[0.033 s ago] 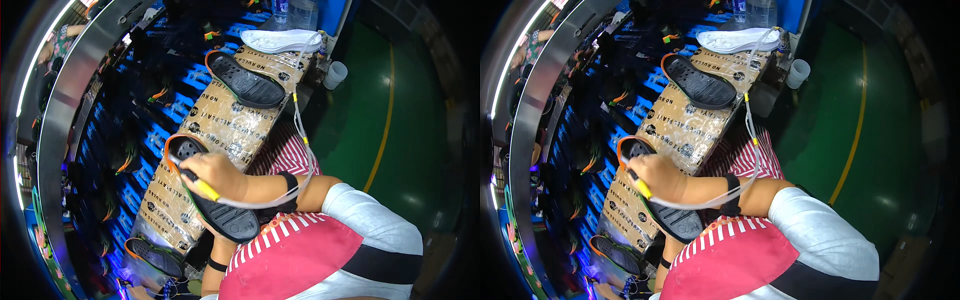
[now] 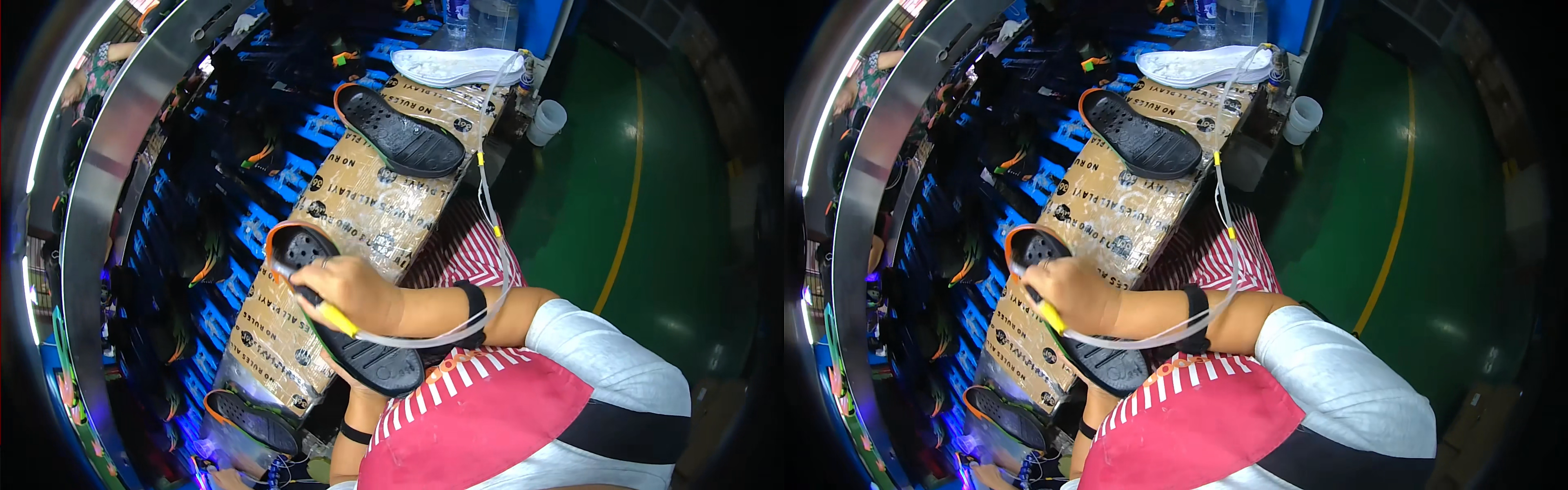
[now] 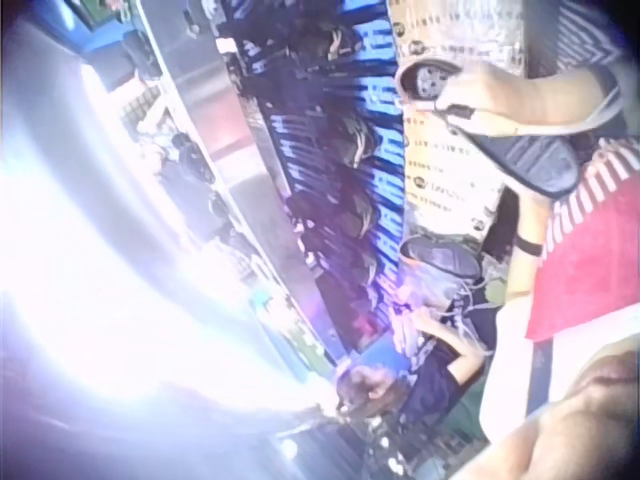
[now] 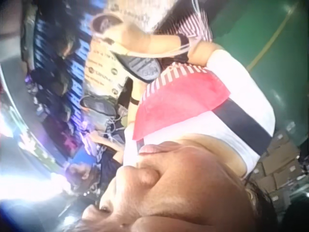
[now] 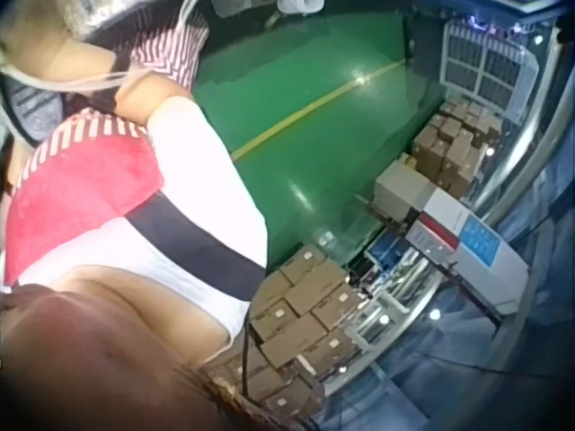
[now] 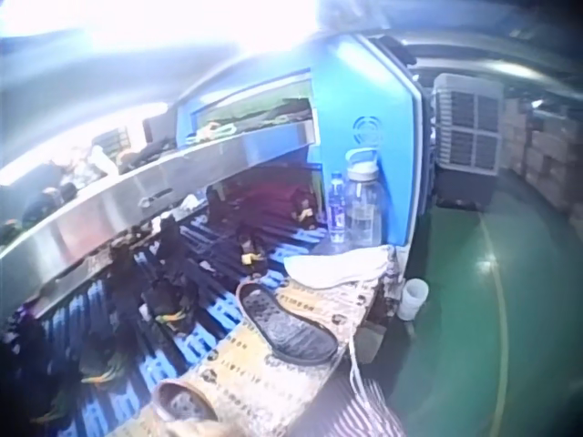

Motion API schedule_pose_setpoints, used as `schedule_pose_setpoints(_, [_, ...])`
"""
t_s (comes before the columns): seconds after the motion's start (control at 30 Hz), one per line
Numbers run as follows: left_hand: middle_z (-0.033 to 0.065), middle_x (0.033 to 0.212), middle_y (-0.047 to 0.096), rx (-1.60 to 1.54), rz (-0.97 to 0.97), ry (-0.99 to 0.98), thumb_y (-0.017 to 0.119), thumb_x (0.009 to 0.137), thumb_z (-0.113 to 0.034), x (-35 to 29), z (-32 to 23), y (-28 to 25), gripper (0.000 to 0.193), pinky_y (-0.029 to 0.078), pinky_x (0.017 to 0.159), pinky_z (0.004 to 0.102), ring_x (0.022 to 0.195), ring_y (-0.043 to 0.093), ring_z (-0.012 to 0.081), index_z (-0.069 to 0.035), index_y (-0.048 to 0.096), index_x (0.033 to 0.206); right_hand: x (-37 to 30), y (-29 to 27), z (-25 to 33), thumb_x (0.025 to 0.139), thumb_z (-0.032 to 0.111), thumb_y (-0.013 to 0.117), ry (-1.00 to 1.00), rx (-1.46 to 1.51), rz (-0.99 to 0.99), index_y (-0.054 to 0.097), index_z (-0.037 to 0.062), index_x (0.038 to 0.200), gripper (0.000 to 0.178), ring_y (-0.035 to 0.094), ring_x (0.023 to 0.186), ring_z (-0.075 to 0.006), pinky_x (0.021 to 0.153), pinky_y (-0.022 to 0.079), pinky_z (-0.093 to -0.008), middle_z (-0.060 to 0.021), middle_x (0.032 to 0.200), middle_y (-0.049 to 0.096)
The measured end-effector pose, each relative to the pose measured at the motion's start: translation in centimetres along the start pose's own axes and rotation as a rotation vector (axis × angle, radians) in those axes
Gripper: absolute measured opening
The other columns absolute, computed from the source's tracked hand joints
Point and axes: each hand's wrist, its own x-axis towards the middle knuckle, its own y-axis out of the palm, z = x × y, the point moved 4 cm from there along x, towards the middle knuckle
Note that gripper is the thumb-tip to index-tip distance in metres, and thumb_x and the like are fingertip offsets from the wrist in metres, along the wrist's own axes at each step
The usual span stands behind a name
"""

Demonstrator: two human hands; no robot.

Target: Applying adhesive to the soles of shoes using a brush connected to a supply line in a factory.

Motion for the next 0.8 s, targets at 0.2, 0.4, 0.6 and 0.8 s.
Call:
schedule_pose_setpoints(0.2, [0.0105, 0.136, 0.035, 0.01, -0.008, -0.011, 0.038, 0.085, -0.054, -1.5, -0.7, 0.3, 0.066, 0.034, 0.1, 0.0428, 0.12, 0.04, 0.0291, -0.012, 0.03, 0.136, 0.2, -1.4, 0.9, 0.072, 0.011, 0.067, 0.063, 0.367, 0.057, 0.061, 0.0022, 0.09, 0.021, 0.062, 0.065, -0.0251, 0.058, 0.048, -0.0314, -0.0126, 0.077, 0.062])
schedule_pose_setpoints(0.4, [0.0107, 0.136, 0.035, 0.017, -0.01, -0.032, 0.039, 0.086, -0.053, -2.4, -0.6, 0.5, 0.065, 0.034, 0.1, 0.043, 0.12, 0.04, 0.0294, -0.012, 0.03, 0.135, 0.0, -0.8, 0.3, 0.071, 0.013, 0.065, 0.033, 0.125, -0.007, 0.057, 0.0034, 0.088, 0.021, 0.059, 0.063, -0.0308, 0.056, 0.048, -0.0362, -0.0138, 0.071, 0.058])
schedule_pose_setpoints(0.6, [0.0109, 0.136, 0.035, 0.019, -0.004, -0.036, 0.039, 0.086, -0.052, -2.5, -0.5, 1.1, 0.064, 0.035, 0.1, 0.0432, 0.12, 0.04, 0.0298, -0.013, 0.03, 0.135, 0.7, -1.8, 1.6, 0.07, 0.012, 0.066, -0.006, 0.377, 0.136, 0.06, 0.0024, 0.086, 0.019, 0.061, 0.064, -0.0279, 0.057, 0.048, -0.0336, -0.0132, 0.074, 0.061])
schedule_pose_setpoints(0.8, [0.0111, 0.136, 0.035, 0.038, 0.059, -0.07, 0.039, 0.086, -0.051, 0.6, 1.1, 1.5, 0.063, 0.035, 0.1, 0.0434, 0.12, 0.04, 0.0302, -0.013, 0.031, 0.135, 0.4, -2.3, 0.4, 0.07, 0.011, 0.067, 0.059, 0.196, -0.099, 0.061, 0.0031, 0.09, 0.023, 0.062, 0.065, -0.026, 0.057, 0.049, -0.0315, -0.0117, 0.077, 0.062])
